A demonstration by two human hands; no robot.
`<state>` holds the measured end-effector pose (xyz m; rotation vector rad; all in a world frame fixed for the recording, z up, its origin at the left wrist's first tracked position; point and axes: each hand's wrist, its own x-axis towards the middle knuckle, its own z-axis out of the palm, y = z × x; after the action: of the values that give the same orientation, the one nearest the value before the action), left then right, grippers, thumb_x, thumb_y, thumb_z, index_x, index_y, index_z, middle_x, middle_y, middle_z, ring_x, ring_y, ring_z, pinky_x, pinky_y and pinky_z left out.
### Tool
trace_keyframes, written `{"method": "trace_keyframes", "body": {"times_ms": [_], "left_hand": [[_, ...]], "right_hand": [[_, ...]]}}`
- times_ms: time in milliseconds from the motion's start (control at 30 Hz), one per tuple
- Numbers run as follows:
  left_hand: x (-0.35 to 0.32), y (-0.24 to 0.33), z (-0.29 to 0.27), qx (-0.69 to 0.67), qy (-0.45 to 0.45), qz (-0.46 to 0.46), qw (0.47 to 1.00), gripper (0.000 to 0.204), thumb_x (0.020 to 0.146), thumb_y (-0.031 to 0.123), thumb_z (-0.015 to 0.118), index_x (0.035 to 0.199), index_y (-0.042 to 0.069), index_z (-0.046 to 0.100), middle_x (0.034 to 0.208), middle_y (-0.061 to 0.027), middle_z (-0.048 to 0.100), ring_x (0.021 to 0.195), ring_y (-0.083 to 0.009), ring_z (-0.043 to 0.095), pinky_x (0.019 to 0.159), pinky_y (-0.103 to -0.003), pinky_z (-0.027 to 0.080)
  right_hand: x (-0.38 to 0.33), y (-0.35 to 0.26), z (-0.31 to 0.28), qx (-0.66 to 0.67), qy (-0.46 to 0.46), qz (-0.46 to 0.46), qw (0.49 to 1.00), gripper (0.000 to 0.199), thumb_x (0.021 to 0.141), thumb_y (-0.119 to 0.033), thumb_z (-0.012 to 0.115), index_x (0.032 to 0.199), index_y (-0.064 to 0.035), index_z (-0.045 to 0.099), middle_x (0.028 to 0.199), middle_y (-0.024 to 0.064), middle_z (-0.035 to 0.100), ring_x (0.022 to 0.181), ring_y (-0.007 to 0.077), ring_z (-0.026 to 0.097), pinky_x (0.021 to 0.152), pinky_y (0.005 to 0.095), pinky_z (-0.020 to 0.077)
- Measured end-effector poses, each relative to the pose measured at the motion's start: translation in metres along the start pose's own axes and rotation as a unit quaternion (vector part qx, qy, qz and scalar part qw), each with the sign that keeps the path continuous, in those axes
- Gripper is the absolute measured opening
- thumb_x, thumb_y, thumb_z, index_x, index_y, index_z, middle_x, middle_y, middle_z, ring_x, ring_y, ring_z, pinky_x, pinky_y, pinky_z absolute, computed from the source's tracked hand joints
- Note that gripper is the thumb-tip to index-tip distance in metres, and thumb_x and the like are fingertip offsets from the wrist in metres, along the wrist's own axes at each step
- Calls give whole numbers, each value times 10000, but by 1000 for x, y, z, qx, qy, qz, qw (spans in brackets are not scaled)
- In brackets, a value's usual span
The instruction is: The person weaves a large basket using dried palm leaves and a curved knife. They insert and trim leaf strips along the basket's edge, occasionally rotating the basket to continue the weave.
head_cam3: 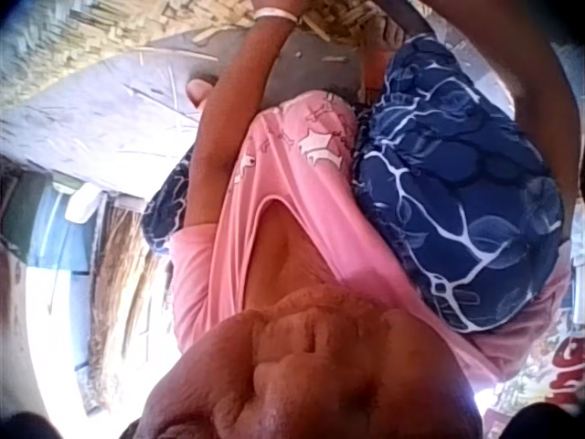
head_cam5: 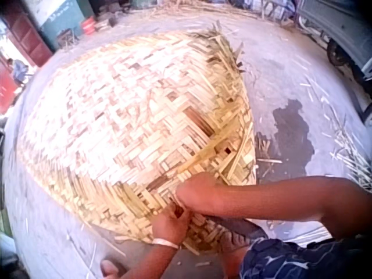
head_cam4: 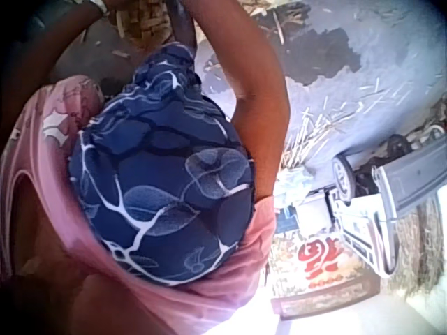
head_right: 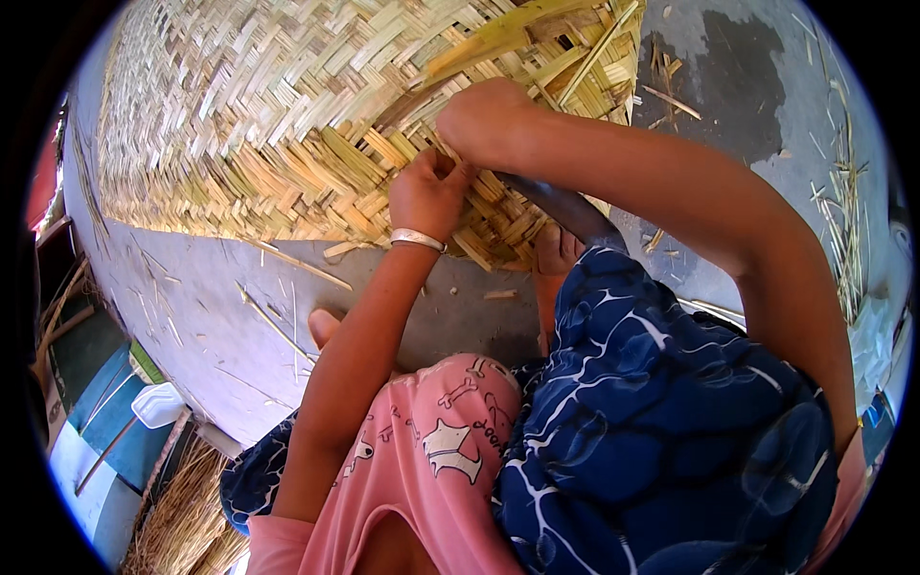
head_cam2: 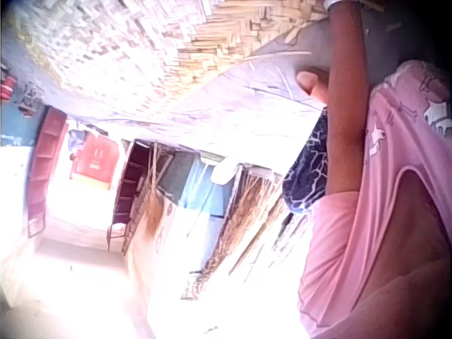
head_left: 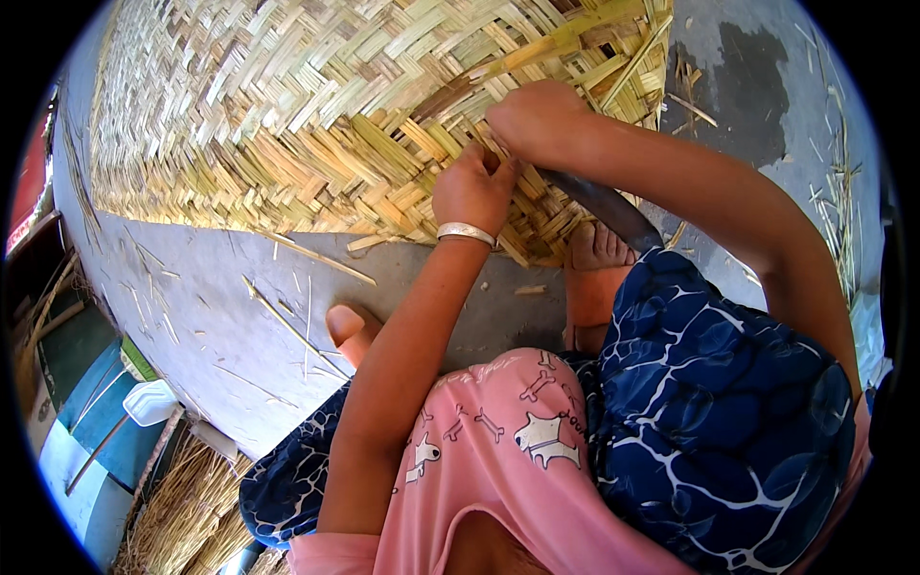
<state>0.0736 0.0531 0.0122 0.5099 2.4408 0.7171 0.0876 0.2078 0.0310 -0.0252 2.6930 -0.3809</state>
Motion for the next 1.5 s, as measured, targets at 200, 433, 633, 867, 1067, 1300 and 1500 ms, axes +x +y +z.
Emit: {"method": "trace_keyframes", "body": {"times_ms": [200,433,633,867,1067,1300,1500], "left_hand": [[-3,-2,-2,-5,12,0,1000,407,756,416,752,708,59,561,616,-152,613,618,-357,618,568,-444,483],[-3,-1,2,7,18,25,1000,442,752,451,753,690,68,541,554,-140,572,548,-350,590,515,-444,459],[0,1,3,21,23,30,999,451,748,436,772,663,46,562,542,-116,567,507,-289,567,514,-391,458],[4,-18,10,85,37,58,994,420,777,452,728,738,74,548,612,-151,616,590,-367,620,533,-463,482],[14,-19,10,-102,-9,28,994,419,795,389,754,676,42,551,522,-80,549,506,-213,576,487,-378,452],[-8,-22,-4,33,-41,101,994,402,794,383,753,678,41,579,541,-96,563,506,-220,577,496,-368,451],[-5,-19,-2,75,-47,114,990,407,791,419,737,683,51,599,595,-139,595,537,-281,589,533,-382,471]], "right_hand": [[-94,0,-18,49,67,-12,996,312,827,-260,631,1084,-86,598,770,143,634,723,324,660,589,443,513],[-150,-15,-6,37,-155,116,980,772,810,-299,674,1472,-206,287,874,160,603,786,343,652,626,445,513],[-172,13,-24,16,-205,109,973,839,731,-158,699,1468,-261,311,782,136,614,676,325,644,591,423,494],[-235,30,-78,-113,-148,99,978,614,751,-84,659,1328,-246,526,716,88,612,591,258,614,545,387,462],[-280,49,-59,16,-89,144,986,732,682,-63,710,1359,-247,499,764,89,600,612,272,608,569,370,469],[-252,56,5,203,14,107,973,748,714,-29,693,1386,-261,461,787,89,592,659,283,607,603,370,487],[-238,57,20,193,23,55,979,684,765,-101,717,1378,-272,465,797,84,606,645,270,618,586,360,494]]}}
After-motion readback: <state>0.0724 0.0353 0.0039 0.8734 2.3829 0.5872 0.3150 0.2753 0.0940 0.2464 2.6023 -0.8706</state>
